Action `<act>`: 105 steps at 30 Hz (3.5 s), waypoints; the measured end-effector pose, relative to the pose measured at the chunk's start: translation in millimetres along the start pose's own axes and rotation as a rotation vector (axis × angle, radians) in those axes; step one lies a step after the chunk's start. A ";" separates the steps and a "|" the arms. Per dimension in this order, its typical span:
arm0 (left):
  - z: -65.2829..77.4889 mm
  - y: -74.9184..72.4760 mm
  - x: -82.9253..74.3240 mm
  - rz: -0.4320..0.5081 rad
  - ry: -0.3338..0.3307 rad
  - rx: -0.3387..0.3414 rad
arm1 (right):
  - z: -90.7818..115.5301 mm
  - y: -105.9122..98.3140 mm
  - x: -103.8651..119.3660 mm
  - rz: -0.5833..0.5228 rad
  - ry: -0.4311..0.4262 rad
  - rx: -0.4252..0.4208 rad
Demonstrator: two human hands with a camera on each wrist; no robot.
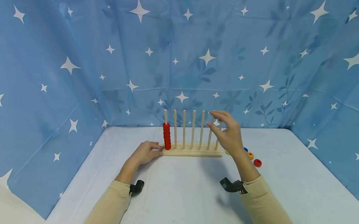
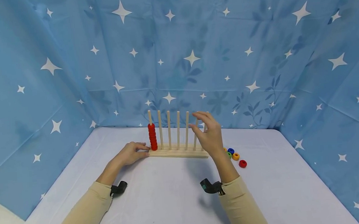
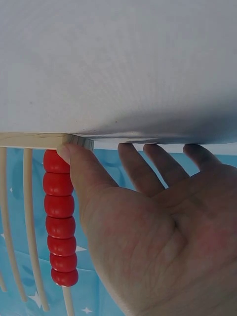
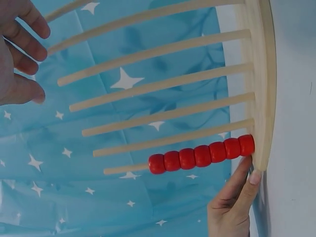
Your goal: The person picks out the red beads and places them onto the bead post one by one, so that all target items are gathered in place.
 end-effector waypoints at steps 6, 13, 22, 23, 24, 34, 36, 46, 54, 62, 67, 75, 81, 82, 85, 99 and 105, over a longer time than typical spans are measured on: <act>0.9 0.3 -0.5 0.000 0.002 0.000 | -0.5 -8.9 -4.6 -0.002 0.015 -0.016; -0.4 -0.2 0.3 -0.009 0.003 0.005 | 0.7 -22.5 -14.0 -0.009 0.024 -0.036; -1.5 -1.1 0.7 -0.011 0.007 0.004 | 5.8 -46.1 -34.5 0.102 0.038 -0.027; -1.3 -1.0 0.7 -0.011 0.008 0.003 | 7.0 -48.8 -36.4 0.113 0.037 -0.024; -1.2 -1.0 0.9 -0.008 0.006 0.002 | 8.0 -51.5 -38.2 0.122 0.037 -0.021; 0.4 0.4 2.0 -0.015 0.002 0.006 | 20.4 -73.7 -58.6 0.199 0.100 0.029; 1.0 0.2 1.7 -0.016 -0.002 0.007 | 21.9 -77.1 -63.0 0.208 0.115 0.046; 0.7 -0.7 1.5 -0.008 -0.007 0.006 | 24.1 -90.4 -78.5 0.250 0.177 0.120; 0.6 -0.9 1.2 -0.003 0.009 -0.003 | 31.2 -96.1 -96.2 0.260 0.225 0.181; 0.0 -0.2 3.0 -0.015 0.004 0.001 | 42.1 -102.4 -120.1 0.281 0.302 0.267; 0.3 -1.5 1.2 -0.009 0.003 0.001 | 47.0 -108.6 -131.9 0.297 0.331 0.311; -1.4 -2.5 -0.8 -0.010 0.020 0.001 | 53.5 -117.9 -140.6 0.331 0.438 0.429; -0.8 -2.3 -0.1 -0.002 0.025 -0.004 | 59.5 -121.5 -144.5 0.332 0.509 0.490; -0.7 -1.9 0.2 -0.001 0.024 -0.003 | 60.3 -122.4 -145.8 0.334 0.517 0.493; 0.0 -1.2 0.0 -0.009 0.030 0.001 | 63.0 -124.4 -149.6 0.331 0.538 0.519; 2.1 -1.7 -2.2 0.006 0.017 0.009 | 73.5 -126.7 -161.8 0.320 0.625 0.649; 2.0 -1.8 -2.4 0.009 0.017 0.009 | 77.0 -129.1 -161.6 0.304 0.672 0.681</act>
Point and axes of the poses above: each hand's wrist, its own z-axis away from the middle knuckle, its own y-axis out of the palm, x = y × z, the point moved 5 cm from there along -z, towards the middle knuckle, and after that the axes turned 8 degrees about -x, right-handed, at the moved point
